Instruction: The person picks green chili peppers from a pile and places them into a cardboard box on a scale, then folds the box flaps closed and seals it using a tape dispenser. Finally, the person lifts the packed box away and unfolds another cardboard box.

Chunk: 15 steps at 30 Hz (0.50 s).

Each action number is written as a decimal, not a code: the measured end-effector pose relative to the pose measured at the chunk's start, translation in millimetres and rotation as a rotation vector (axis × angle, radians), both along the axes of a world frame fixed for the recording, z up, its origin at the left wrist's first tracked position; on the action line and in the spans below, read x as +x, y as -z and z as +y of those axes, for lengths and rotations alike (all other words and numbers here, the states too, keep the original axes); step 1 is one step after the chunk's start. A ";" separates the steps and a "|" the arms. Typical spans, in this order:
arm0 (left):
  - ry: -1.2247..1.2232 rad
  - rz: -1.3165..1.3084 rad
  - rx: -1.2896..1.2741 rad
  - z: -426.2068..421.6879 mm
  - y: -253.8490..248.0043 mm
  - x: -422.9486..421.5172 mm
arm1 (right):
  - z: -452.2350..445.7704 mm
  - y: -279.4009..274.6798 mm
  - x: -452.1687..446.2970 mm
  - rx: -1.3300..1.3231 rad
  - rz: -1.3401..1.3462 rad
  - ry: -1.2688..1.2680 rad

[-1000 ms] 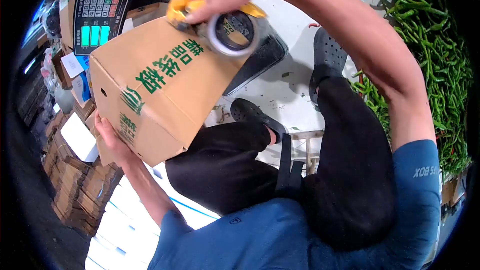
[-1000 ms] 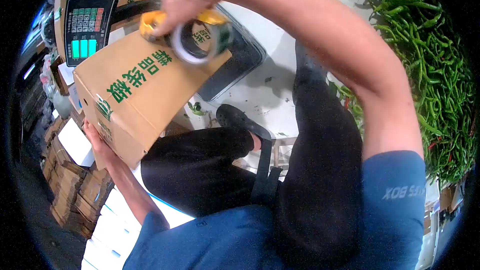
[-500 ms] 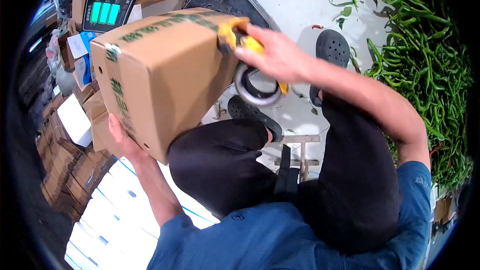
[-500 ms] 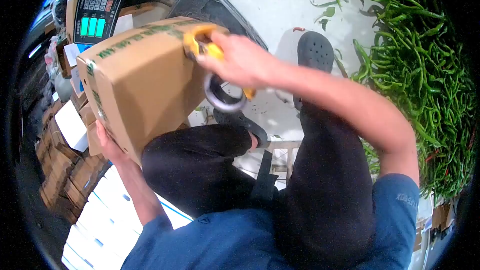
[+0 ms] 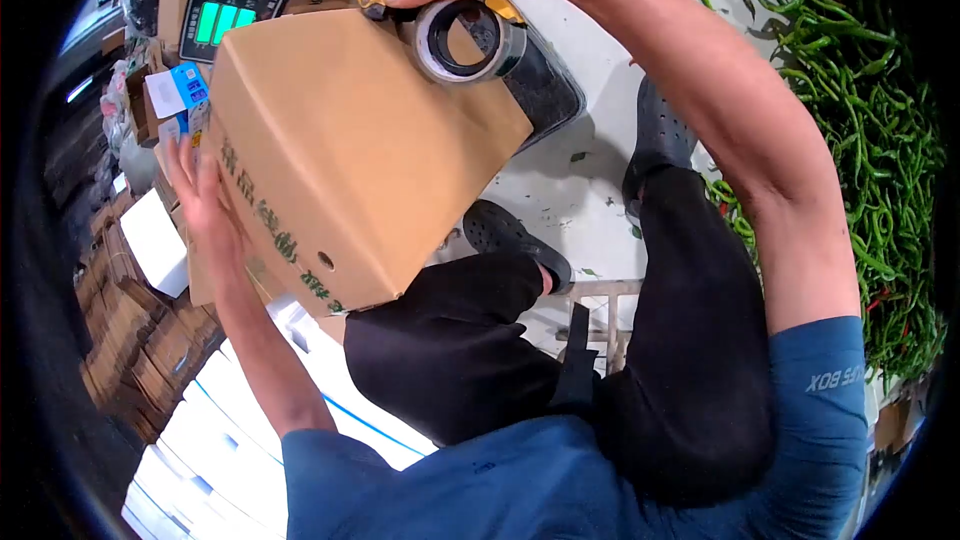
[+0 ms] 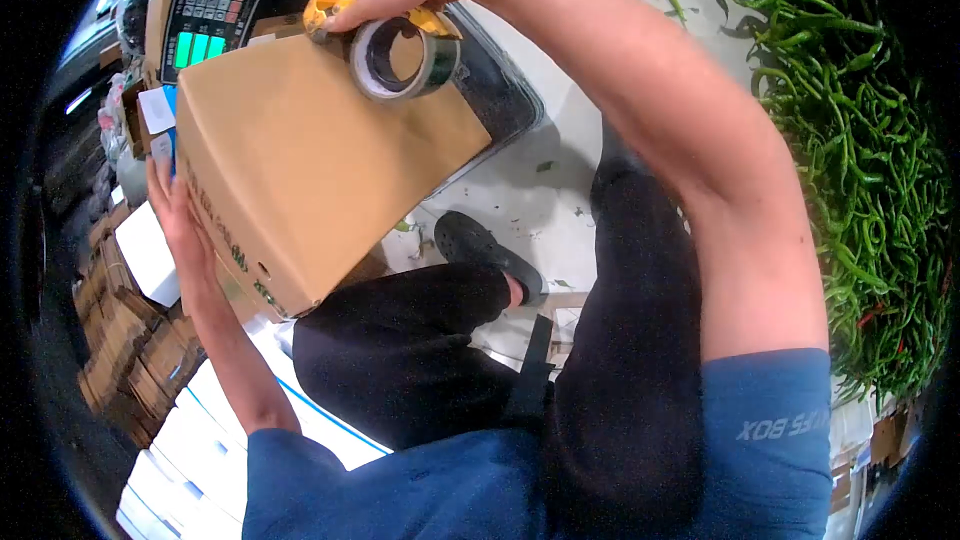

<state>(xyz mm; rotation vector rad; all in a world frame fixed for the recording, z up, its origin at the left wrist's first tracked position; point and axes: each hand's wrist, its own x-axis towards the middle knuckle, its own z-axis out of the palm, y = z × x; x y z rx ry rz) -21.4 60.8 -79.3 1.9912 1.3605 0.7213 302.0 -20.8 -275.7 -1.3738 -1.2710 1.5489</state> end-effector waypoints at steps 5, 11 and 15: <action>0.162 -0.145 -0.466 49.6 5.9 -17.3 | -1.2 -6.3 17.7 0.145 0.005 -0.117; 0.064 -0.175 -0.471 35.5 7.3 -19.6 | -55.9 8.3 -3.4 0.119 -0.096 -0.221; 0.043 -0.161 -0.464 30.3 3.4 -9.4 | -151.8 -13.2 -22.6 0.002 -0.029 -0.358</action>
